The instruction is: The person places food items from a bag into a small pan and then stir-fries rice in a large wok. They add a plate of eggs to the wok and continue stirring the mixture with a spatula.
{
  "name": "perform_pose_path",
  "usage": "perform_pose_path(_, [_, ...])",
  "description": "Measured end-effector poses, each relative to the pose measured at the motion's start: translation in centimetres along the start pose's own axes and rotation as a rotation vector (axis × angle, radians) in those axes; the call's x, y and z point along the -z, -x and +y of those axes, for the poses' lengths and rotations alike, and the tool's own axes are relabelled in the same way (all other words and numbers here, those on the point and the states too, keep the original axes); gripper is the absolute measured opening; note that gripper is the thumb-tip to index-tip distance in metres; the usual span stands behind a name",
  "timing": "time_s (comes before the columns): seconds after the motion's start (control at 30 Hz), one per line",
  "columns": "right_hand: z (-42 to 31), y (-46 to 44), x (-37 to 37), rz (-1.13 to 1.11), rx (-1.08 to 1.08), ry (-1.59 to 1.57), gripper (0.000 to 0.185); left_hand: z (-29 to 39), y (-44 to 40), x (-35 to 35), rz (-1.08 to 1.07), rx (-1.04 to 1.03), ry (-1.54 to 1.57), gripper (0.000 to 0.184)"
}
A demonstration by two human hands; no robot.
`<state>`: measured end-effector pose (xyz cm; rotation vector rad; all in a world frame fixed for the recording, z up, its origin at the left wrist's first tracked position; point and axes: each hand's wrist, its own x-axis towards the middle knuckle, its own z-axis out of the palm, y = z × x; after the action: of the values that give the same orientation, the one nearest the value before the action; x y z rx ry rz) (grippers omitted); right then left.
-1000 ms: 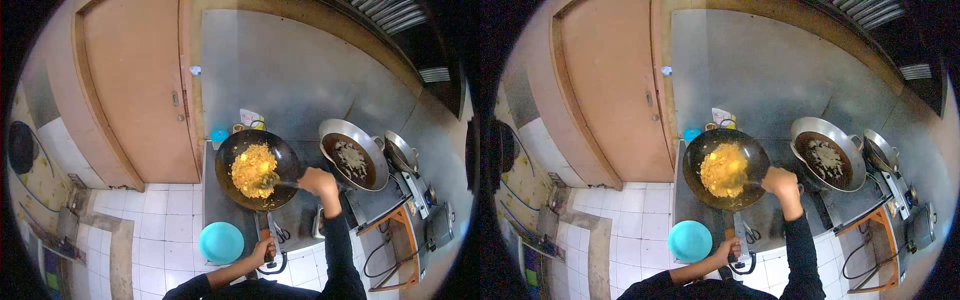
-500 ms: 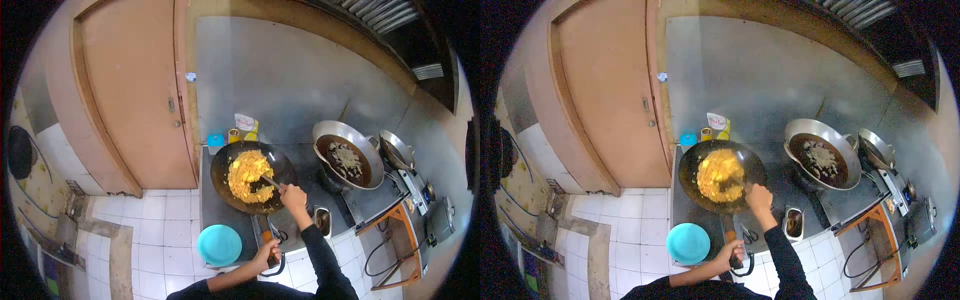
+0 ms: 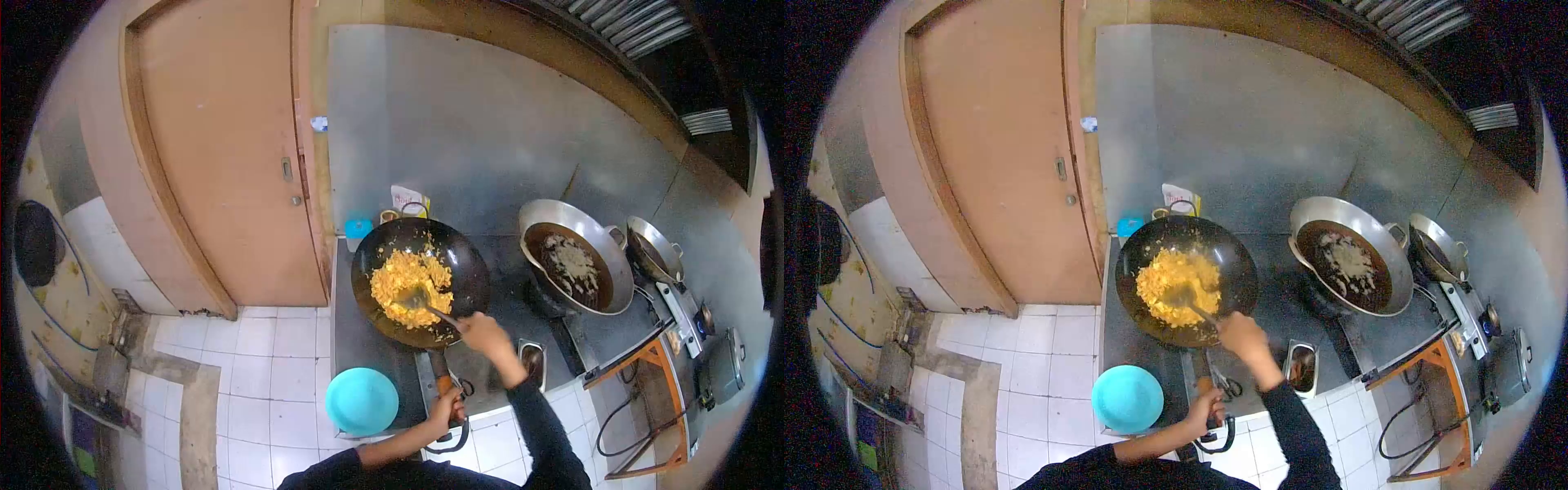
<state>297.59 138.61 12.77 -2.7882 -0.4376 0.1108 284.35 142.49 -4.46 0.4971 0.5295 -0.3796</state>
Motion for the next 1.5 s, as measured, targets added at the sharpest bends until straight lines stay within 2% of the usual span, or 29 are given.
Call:
perform_pose_path(0.07, [0.4, -2.1, -2.9, 0.040, -0.025, 0.069, 0.036, -1.1, -0.1, -0.1, -0.026, 0.014, 0.052, 0.023])
perform_pose_path(0.1, [0.5, -3.9, -2.1, 0.053, -0.100, 0.085, 0.038, -1.0, -0.2, -0.5, -0.065, 0.013, 0.098, 0.023])
perform_pose_path(0.23, [3.3, -2.8, 5.5, -0.112, -0.010, 0.167, 0.038, 1.7, 1.8, 1.0, -0.040, 0.044, 0.023, 0.023])
perform_pose_path(0.27, [4.0, -3.0, 3.6, -0.165, 0.066, 0.223, 0.034, 1.6, 1.6, 1.1, -0.056, 0.020, 0.028, 0.024])
perform_pose_path(0.3, [1.0, -1.9, 2.6, -0.216, -0.111, 0.133, 0.032, 1.0, 1.5, 1.0, -0.050, 0.030, 0.025, 0.024])
perform_pose_path(0.37, [1.7, -4.3, -2.3, -0.179, -0.022, -0.003, 0.050, -0.4, 0.6, -0.5, -0.042, 0.028, 0.119, 0.024])
perform_pose_path(0.4, [1.0, -4.5, -1.6, -0.086, -0.104, -0.010, 0.051, -0.7, 0.3, -0.7, -0.055, 0.046, 0.070, 0.024])
perform_pose_path(0.43, [1.2, -4.9, 0.0, -0.091, -0.043, 0.034, 0.049, -0.6, 1.1, -0.4, -0.053, 0.048, 0.068, 0.024])
perform_pose_path(0.5, [2.6, -5.0, 3.8, -0.146, 0.015, 0.262, 0.029, 1.3, 2.7, -0.3, -0.166, 0.112, 0.053, 0.024])
perform_pose_path(0.53, [0.0, -2.9, 7.4, -0.275, 0.080, 0.257, 0.023, 1.7, 3.0, 0.0, -0.066, 0.084, -0.001, 0.023])
perform_pose_path(0.57, [-2.1, 0.1, 11.0, -0.374, -0.138, 0.107, 0.019, 2.0, 2.3, 0.2, -0.068, 0.079, -0.005, 0.023])
perform_pose_path(0.63, [3.2, -4.2, 2.9, -0.206, 0.586, 0.452, 0.026, 1.2, 1.2, 0.7, -0.058, 0.036, -0.027, 0.023])
perform_pose_path(0.67, [4.2, -7.2, -3.8, -0.180, 0.103, 0.178, 0.033, 0.5, 0.9, 0.2, -0.053, -0.001, -0.002, 0.024])
perform_pose_path(0.7, [-0.2, -4.0, -0.7, -0.188, -0.017, 0.111, 0.039, 0.6, 1.7, 0.1, -0.052, 0.001, -0.007, 0.024])
perform_pose_path(0.77, [-1.4, -3.4, 2.7, -0.127, -0.098, 0.226, 0.031, 1.2, 2.8, -0.9, -0.069, 0.081, 0.076, 0.024])
perform_pose_path(0.83, [4.7, -7.0, 1.5, -0.281, 0.208, 0.296, 0.029, 1.9, 2.5, 0.7, -0.079, 0.082, 0.073, 0.023])
perform_pose_path(0.9, [5.6, -6.2, -0.3, -0.234, 0.096, 0.241, 0.026, 1.5, 1.1, 2.1, -0.114, 0.059, 0.042, 0.022])
perform_pose_path(0.97, [4.9, -6.4, -4.6, -0.135, 0.237, 0.347, 0.027, 1.3, 1.1, 0.7, -0.015, 0.010, -0.005, 0.020])
perform_pose_path(1.0, [3.0, -5.9, -3.9, -0.116, 0.121, 0.081, 0.032, 0.9, 1.2, -0.2, -0.025, 0.014, -0.009, 0.020])
perform_pose_path(1.03, [3.1, -6.3, -4.1, 0.041, 0.109, 0.089, 0.037, 0.3, 1.3, -0.6, -0.036, 0.013, -0.008, 0.019])
perform_pose_path(1.1, [2.3, -6.4, 0.6, -0.145, 0.096, 0.245, 0.039, 0.6, 1.5, -0.6, -0.090, 0.018, 0.054, 0.020])
perform_pose_path(1.13, [0.6, -3.8, 4.7, -0.167, -0.015, 0.178, 0.043, 1.1, 1.4, -0.1, -0.111, 0.048, 0.046, 0.020])
perform_pose_path(1.23, [6.0, -6.3, 0.6, -0.118, 0.159, 0.155, 0.040, 0.7, 0.3, 0.5, -0.100, 0.054, 0.053, 0.021])
perform_pose_path(1.3, [5.5, -8.9, -7.1, -0.082, 0.102, 0.084, 0.034, 0.1, -0.3, -0.1, -0.024, 0.055, -0.002, 0.021])
perform_pose_path(1.33, [1.4, -5.7, -1.9, -0.221, -0.092, -0.077, 0.030, -0.4, -0.5, 0.2, -0.102, 0.047, 0.023, 0.021])
perform_pose_path(1.37, [1.3, -5.4, 0.0, -0.212, -0.083, -0.073, 0.030, 0.3, -0.4, 0.0, -0.110, 0.037, 0.023, 0.021])
perform_pose_path(1.43, [2.4, -4.4, 2.3, -0.107, -0.012, 0.166, 0.024, 1.2, 1.3, 0.7, -0.136, 0.120, 0.046, 0.022])
perform_pose_path(1.47, [2.9, -3.3, 3.9, -0.209, -0.082, 0.011, 0.022, 1.4, 1.4, 0.8, -0.069, 0.040, -0.010, 0.021])
perform_pose_path(1.5, [11.8, -4.5, -1.8, -0.207, -0.085, 0.008, 0.022, 1.4, 0.8, 0.7, -0.069, 0.042, -0.014, 0.021])
